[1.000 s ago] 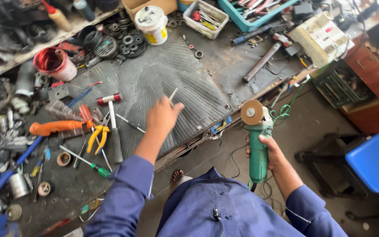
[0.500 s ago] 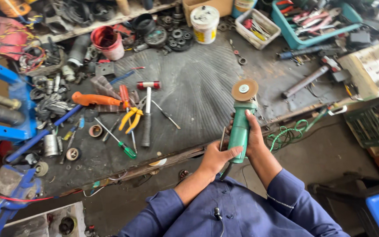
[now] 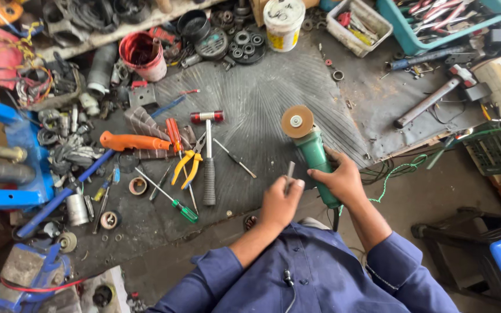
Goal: The person uses an angle grinder to grind a metal rod, producing sparks, then switches to hammering a metal rod clamped in a vise. The person handles the metal rod and tools directly on a cluttered workbench.
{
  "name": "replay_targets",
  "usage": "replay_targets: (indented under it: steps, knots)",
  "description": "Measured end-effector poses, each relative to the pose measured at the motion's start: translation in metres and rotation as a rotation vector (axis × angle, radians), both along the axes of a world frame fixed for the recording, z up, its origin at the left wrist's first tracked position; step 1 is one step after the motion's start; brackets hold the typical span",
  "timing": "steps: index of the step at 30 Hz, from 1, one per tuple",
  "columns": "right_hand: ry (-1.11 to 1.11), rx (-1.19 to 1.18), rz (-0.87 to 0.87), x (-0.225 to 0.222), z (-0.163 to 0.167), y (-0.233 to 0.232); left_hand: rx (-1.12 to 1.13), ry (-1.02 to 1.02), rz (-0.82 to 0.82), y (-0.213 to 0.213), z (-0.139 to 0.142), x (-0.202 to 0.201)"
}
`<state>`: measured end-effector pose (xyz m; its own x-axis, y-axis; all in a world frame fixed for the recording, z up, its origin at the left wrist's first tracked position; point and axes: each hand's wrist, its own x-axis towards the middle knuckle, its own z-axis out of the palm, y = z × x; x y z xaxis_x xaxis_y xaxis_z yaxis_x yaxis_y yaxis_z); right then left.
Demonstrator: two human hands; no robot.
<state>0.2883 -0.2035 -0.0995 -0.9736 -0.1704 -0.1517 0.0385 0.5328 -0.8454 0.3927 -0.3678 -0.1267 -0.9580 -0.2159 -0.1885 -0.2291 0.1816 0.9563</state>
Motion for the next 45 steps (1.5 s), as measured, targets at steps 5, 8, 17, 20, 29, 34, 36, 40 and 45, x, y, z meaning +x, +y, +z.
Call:
replay_targets:
  steps: [5, 8, 17, 20, 29, 34, 36, 40, 45]
  knots:
    - [0.131, 0.132, 0.107, -0.007, -0.004, 0.001, 0.385, -0.055, 0.133, -0.04, 0.002, -0.001]
    - [0.111, 0.177, 0.21, -0.022, 0.001, 0.001, 0.351, 0.002, 0.191, -0.05, 0.01, -0.003]
    - [0.284, 0.247, 0.488, -0.06, 0.028, 0.001, -0.334, 0.154, 0.275, -0.046, 0.072, -0.025]
    - [0.218, 0.273, 0.508, -0.059, 0.031, -0.001, -0.472, 0.237, 0.279, -0.042, 0.082, -0.036]
    - [0.215, 0.283, 0.537, -0.064, 0.037, 0.003, -0.764, 0.265, 0.246, -0.017, 0.095, -0.045]
    - [0.22, 0.322, 0.55, -0.064, 0.039, 0.001, -0.813, 0.206, 0.267, -0.012, 0.105, -0.049]
    - [0.213, 0.338, 0.549, -0.065, 0.038, 0.0, -0.849, 0.189, 0.278, -0.011, 0.106, -0.05]
    - [0.217, 0.35, 0.552, -0.066, 0.037, 0.001, -0.873, 0.173, 0.281, -0.009, 0.107, -0.051]
    - [0.308, 0.328, 0.55, -0.065, 0.037, 0.001, -0.894, 0.167, 0.285, -0.006, 0.106, -0.053]
